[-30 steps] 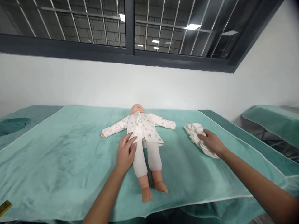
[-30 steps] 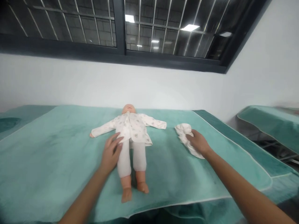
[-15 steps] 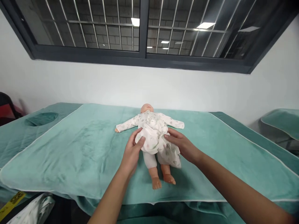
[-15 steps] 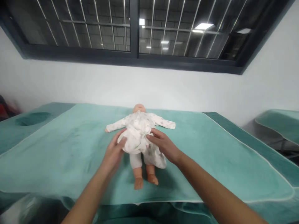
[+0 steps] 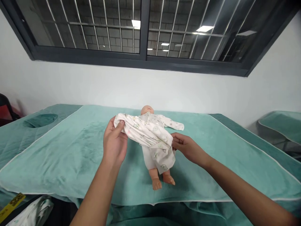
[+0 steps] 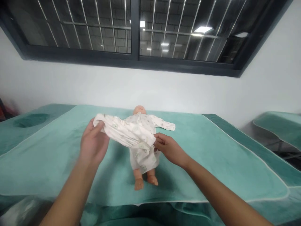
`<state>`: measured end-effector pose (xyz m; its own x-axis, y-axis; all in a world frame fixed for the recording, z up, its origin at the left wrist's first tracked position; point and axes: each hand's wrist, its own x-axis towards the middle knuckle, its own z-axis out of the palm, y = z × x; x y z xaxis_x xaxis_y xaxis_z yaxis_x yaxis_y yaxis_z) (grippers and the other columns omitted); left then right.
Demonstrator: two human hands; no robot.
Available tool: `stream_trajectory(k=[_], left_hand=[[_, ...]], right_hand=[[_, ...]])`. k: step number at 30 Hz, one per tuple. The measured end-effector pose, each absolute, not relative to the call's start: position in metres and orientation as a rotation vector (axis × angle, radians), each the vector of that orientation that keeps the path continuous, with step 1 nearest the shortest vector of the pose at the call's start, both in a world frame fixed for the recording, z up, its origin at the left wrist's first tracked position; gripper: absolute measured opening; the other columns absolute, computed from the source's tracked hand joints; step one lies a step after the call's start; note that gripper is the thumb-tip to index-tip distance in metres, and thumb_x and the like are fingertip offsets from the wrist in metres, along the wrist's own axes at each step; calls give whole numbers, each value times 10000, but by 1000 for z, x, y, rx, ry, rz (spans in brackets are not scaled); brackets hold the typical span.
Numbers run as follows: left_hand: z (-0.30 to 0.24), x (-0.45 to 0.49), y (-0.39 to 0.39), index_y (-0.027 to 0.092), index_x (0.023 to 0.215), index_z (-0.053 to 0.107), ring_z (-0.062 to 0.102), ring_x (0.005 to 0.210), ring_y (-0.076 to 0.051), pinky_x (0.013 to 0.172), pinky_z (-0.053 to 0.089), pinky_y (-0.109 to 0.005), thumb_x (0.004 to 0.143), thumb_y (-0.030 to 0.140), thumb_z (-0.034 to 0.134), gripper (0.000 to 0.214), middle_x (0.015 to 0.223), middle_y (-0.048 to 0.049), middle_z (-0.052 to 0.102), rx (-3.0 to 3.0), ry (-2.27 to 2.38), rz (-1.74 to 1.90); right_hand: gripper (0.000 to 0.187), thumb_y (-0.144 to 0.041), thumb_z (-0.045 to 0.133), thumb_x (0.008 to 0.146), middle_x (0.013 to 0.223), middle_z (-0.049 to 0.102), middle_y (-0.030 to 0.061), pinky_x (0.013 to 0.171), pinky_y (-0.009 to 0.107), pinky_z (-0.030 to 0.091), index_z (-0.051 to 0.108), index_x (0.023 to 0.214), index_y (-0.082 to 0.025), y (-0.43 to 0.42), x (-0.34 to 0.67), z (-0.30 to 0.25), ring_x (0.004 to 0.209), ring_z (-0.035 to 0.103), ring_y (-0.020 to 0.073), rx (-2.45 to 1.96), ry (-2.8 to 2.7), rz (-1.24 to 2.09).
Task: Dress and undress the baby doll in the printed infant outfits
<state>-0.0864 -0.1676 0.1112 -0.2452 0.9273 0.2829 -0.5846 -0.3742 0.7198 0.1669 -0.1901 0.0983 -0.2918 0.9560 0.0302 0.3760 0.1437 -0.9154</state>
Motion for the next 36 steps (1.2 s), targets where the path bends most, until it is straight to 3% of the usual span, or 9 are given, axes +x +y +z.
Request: stream_trajectory(k=[5, 11, 14, 19, 22, 25, 30, 33, 36], left_hand=[[145, -80, -176, 210, 950, 589, 632, 832, -153, 830, 500, -306, 808, 323, 676, 201, 875, 1, 634, 987, 568, 1786], [177, -65, -193, 221, 924, 567, 585, 701, -112, 619, 463, -201, 809, 269, 682, 170, 797, 22, 583, 1239, 540, 1724], [188, -62, -202, 225, 898, 553, 570, 692, -108, 587, 446, -189, 809, 261, 686, 164, 806, 22, 582, 1362, 511, 1664], [206, -66, -216, 239, 892, 561, 560, 650, -98, 554, 437, -181, 779, 230, 710, 187, 774, 30, 574, 1402, 418, 1721], [214, -68, -218, 236, 889, 562, 533, 574, -86, 513, 424, -175, 755, 236, 728, 214, 708, 42, 553, 1401, 444, 1706], [214, -67, -210, 226, 876, 554, 524, 528, -85, 491, 425, -181, 747, 298, 736, 235, 670, 44, 547, 1415, 515, 1608], [200, -67, -191, 205, 827, 534, 545, 531, -93, 477, 426, -181, 767, 305, 706, 208, 682, 31, 575, 1405, 576, 1330], [193, -69, -185, 202, 828, 532, 547, 530, -91, 465, 416, -172, 745, 226, 701, 189, 680, 35, 576, 1374, 487, 1207], [193, -72, -185, 210, 866, 538, 574, 547, -99, 488, 440, -183, 706, 158, 698, 232, 732, 32, 612, 1344, 411, 1141]], right_hand=[[236, -345, 549, 884, 904, 669, 30, 777, 364, 508, 620, 1079, -231, -200, 159, 114, 849, 626, 199, -1191, -1791, 1174], [432, -425, 594, 874, 1270, 580, 66, 910, 389, 494, 530, 1271, -268, -211, 138, 125, 1137, 561, 249, -1040, -1717, 1204], [470, -398, 642, 839, 1215, 613, 64, 847, 388, 517, 524, 1266, -241, -218, 128, 127, 1074, 594, 259, -1038, -1677, 1244], [252, -264, 556, 848, 1051, 660, 5, 792, 329, 490, 621, 1091, -244, -213, 129, 135, 959, 609, 214, -1164, -1557, 954], [312, -153, 512, 789, 1015, 665, -7, 755, 307, 482, 627, 1063, -248, -202, 137, 137, 910, 614, 193, -1189, -1471, 903], [356, -90, 497, 743, 1048, 662, 2, 831, 317, 475, 627, 1038, -239, -194, 143, 136, 969, 611, 184, -1128, -1436, 899], [283, -225, 585, 834, 1227, 605, 38, 923, 359, 465, 612, 1113, -265, -191, 140, 148, 1117, 563, 203, -901, -1526, 919], [388, -285, 651, 826, 1341, 530, 33, 955, 357, 449, 577, 1206, -311, -191, 133, 166, 1197, 511, 208, -736, -1662, 945], [472, -273, 728, 766, 1224, 584, 35, 918, 332, 454, 581, 1212, -307, -188, 130, 183, 1151, 528, 206, -686, -1784, 932]])
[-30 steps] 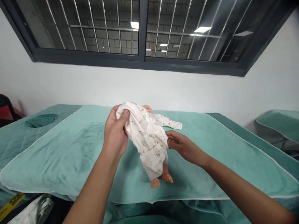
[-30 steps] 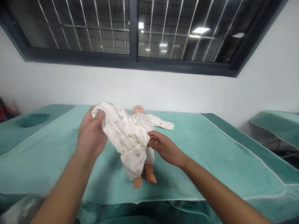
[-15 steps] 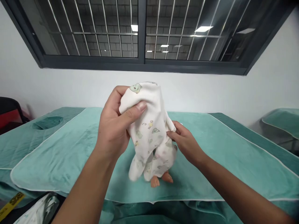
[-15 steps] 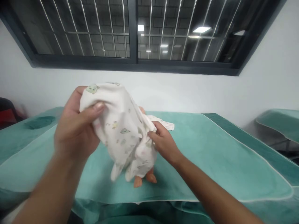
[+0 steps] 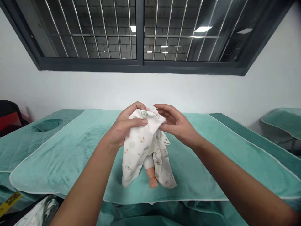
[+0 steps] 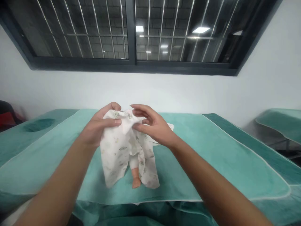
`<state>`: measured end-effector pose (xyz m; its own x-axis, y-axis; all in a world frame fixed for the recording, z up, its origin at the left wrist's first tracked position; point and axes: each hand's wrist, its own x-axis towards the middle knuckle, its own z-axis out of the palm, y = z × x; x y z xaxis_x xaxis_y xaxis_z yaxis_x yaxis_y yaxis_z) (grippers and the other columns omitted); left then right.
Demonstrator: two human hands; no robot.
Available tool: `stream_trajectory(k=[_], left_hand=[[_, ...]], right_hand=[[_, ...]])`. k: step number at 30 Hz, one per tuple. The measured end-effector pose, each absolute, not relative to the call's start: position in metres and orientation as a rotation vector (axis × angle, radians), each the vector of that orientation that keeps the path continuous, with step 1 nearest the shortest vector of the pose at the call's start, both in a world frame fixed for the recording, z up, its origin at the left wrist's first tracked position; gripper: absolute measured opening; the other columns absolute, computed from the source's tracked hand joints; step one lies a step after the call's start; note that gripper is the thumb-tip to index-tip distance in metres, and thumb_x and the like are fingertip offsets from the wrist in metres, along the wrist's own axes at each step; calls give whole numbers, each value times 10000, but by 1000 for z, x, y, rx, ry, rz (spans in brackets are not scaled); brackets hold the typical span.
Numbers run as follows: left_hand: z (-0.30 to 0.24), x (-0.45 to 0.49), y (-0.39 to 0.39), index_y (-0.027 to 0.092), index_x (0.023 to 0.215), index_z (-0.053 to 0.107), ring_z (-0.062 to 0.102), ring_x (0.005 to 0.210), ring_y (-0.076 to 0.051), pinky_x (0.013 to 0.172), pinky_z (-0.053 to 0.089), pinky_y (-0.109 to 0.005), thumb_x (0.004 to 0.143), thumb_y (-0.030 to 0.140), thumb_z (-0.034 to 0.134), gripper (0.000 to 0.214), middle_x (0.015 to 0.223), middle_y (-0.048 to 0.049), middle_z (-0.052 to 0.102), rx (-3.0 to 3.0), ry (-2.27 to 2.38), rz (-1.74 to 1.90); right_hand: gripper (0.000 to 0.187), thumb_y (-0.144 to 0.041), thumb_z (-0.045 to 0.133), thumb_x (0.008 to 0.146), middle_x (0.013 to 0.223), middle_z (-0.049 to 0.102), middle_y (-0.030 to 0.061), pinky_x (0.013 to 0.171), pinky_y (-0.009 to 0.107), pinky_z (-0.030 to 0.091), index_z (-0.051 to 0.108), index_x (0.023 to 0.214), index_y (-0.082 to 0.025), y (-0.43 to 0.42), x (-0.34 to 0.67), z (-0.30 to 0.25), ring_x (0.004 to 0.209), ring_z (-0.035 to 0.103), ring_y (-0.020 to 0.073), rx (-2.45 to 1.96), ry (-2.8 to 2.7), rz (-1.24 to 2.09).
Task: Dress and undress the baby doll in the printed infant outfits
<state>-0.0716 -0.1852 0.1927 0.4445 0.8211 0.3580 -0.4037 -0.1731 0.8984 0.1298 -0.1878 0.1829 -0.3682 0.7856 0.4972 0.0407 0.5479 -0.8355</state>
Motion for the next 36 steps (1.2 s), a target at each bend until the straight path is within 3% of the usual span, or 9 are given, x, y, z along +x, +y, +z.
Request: stream_trajectory(k=[4, 7, 12, 16, 19, 22, 28, 33, 36], left_hand=[[195, -73, -186, 209, 890, 553, 590, 537, -111, 507, 458, -200, 706, 142, 674, 229, 716, 26, 634, 1288, 428, 1214], [196, -74, -183, 206, 890, 560, 595, 547, -120, 513, 456, -202, 721, 133, 630, 197, 676, 26, 618, 1185, 415, 1304], [197, -77, -173, 209, 862, 556, 570, 553, -87, 556, 446, -181, 704, 131, 639, 195, 637, 55, 550, 966, 335, 1474], [190, -80, -170, 174, 880, 606, 609, 656, -128, 625, 477, -217, 734, 230, 643, 160, 754, 5, 626, 1112, 440, 1347], [181, -79, -173, 169, 1007, 641, 646, 793, -192, 701, 502, -270, 736, 316, 705, 315, 923, -43, 679, 1385, 585, 1067], [174, -72, -176, 157, 967, 669, 648, 792, -208, 690, 495, -279, 687, 309, 764, 332, 904, -49, 688, 1573, 734, 904], [166, -57, -169, 175, 853, 617, 578, 617, -106, 563, 433, -187, 741, 317, 720, 208, 703, 33, 612, 1196, 610, 1399], [152, -52, -168, 144, 1014, 651, 652, 705, -176, 636, 494, -259, 794, 424, 680, 357, 831, -66, 699, 1101, 531, 1110], [144, -55, -173, 138, 1064, 667, 677, 747, -210, 676, 511, -289, 707, 333, 784, 423, 886, -91, 724, 1211, 582, 865]], right_hand=[[256, -324, 763, 736, 908, 609, 15, 720, 274, 460, 662, 940, -208, -184, 133, 205, 833, 574, 157, -728, -1996, 971], [215, -356, 739, 757, 907, 598, 26, 707, 265, 443, 661, 830, -170, -184, 141, 218, 829, 559, 154, -665, -2175, 1083], [309, -411, 717, 761, 854, 624, 38, 651, 271, 466, 658, 904, -143, -183, 142, 214, 771, 596, 166, -600, -2193, 1470], [275, -411, 681, 805, 896, 625, 22, 659, 253, 463, 638, 956, -186, -174, 129, 197, 779, 591, 145, -754, -1890, 1239], [268, -443, 654, 823, 837, 602, -7, 608, 227, 432, 610, 926, -200, -167, 121, 186, 698, 551, 116, -773, -1672, 1083], [286, -464, 655, 818, 779, 581, -26, 571, 213, 407, 608, 900, -194, -165, 120, 181, 643, 523, 102, -795, -1652, 1063], [300, -428, 721, 758, 877, 678, 18, 665, 258, 468, 699, 918, -174, -172, 134, 181, 783, 620, 167, -875, -2166, 1363], [200, -305, 679, 792, 882, 696, 9, 670, 246, 468, 701, 953, -188, -164, 138, 176, 767, 627, 149, -857, -1719, 1284], [214, -237, 661, 783, 856, 699, 9, 676, 249, 479, 690, 988, -182, -159, 139, 169, 741, 631, 146, -735, -1466, 1329]])
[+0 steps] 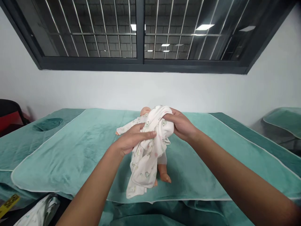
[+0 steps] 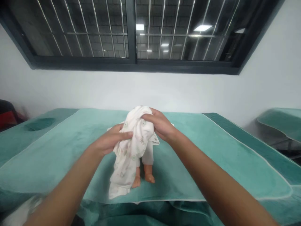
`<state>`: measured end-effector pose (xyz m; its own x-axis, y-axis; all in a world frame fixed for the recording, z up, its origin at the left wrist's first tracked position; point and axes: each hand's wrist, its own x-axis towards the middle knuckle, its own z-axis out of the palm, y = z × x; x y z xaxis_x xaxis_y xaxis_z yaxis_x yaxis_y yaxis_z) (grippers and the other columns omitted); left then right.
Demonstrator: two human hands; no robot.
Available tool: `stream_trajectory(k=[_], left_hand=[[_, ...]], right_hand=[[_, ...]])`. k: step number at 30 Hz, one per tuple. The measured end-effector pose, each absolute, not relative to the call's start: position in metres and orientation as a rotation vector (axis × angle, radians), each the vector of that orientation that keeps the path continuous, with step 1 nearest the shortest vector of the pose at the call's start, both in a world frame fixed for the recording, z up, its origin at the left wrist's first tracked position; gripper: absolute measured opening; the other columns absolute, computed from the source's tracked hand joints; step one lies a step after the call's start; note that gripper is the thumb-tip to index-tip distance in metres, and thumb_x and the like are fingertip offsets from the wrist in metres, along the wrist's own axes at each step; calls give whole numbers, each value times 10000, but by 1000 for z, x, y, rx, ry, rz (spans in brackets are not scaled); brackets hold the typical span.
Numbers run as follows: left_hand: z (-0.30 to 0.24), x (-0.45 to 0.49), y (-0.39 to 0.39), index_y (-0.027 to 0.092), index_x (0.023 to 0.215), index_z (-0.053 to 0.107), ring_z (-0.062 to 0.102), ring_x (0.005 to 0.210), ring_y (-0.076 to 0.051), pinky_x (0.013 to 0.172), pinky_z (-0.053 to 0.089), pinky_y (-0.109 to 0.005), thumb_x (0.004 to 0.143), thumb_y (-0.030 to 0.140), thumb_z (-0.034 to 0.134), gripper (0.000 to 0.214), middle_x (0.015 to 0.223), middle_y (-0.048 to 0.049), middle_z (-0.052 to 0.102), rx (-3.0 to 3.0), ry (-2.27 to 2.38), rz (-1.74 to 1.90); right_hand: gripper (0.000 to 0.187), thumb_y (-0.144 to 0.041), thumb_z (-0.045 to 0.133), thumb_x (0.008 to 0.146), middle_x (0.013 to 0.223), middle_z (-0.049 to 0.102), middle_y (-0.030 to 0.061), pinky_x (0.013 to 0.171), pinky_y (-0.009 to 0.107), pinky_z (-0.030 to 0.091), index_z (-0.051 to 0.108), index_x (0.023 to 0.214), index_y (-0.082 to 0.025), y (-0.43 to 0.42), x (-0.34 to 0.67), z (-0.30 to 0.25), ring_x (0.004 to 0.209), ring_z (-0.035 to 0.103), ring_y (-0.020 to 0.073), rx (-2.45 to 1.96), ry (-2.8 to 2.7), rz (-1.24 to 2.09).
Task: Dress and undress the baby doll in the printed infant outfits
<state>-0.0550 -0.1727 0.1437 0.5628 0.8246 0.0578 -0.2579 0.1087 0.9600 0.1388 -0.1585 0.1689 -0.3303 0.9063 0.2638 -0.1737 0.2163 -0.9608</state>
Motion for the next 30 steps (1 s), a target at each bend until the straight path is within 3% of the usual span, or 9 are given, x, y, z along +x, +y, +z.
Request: stream_trajectory(k=[6, 9, 12, 17, 22, 26, 30], left_hand=[[136, -46, -172, 146, 1044, 660, 693, 817, -210, 735, 519, -275, 751, 343, 746, 364, 944, -80, 731, 1012, 570, 1187], [128, -36, -171, 139, 1032, 648, 698, 799, -214, 722, 532, -287, 778, 352, 719, 339, 922, -84, 731, 908, 560, 1240], [115, -34, -175, 151, 1052, 649, 700, 813, -220, 734, 538, -304, 797, 388, 695, 351, 935, -93, 732, 869, 503, 1122], [97, -40, -186, 135, 990, 685, 698, 812, -230, 733, 529, -300, 659, 249, 822, 376, 937, -108, 733, 951, 568, 813], [82, -36, -199, 172, 1141, 624, 675, 938, -259, 842, 509, -358, 727, 337, 763, 467, 1070, -117, 701, 886, 618, 858], [74, -32, -216, 165, 1069, 623, 656, 950, -276, 822, 492, -370, 758, 351, 703, 371, 1008, -102, 703, 1033, 864, 604], [74, -26, -232, 198, 992, 651, 608, 1003, -293, 852, 445, -373, 796, 356, 599, 257, 1078, -78, 677, 1491, 1015, 392]], right_hand=[[347, -388, 684, 807, 909, 721, 63, 716, 275, 511, 677, 1063, -154, -172, 141, 145, 780, 664, 172, -708, -1478, 1685], [351, -365, 744, 764, 916, 727, 75, 709, 269, 517, 692, 1017, -128, -181, 144, 137, 794, 672, 178, -774, -1685, 1878], [315, -363, 715, 797, 950, 732, 64, 755, 277, 523, 688, 1034, -157, -182, 148, 131, 828, 680, 179, -763, -1511, 1758], [412, -458, 663, 820, 995, 732, 77, 777, 324, 529, 650, 1143, -203, -189, 157, 113, 873, 689, 220, -760, -1140, 1672], [424, -399, 734, 766, 929, 735, 101, 757, 319, 521, 684, 1104, -146, -228, 162, 76, 800, 694, 216, -862, -1103, 1865], [428, -403, 711, 788, 943, 729, 106, 755, 324, 513, 680, 1119, -134, -268, 165, 48, 823, 690, 223, -1030, -932, 1920], [444, -444, 683, 799, 970, 729, 94, 806, 366, 507, 664, 1145, -167, -297, 168, 20, 900, 683, 258, -1138, -761, 1822]])
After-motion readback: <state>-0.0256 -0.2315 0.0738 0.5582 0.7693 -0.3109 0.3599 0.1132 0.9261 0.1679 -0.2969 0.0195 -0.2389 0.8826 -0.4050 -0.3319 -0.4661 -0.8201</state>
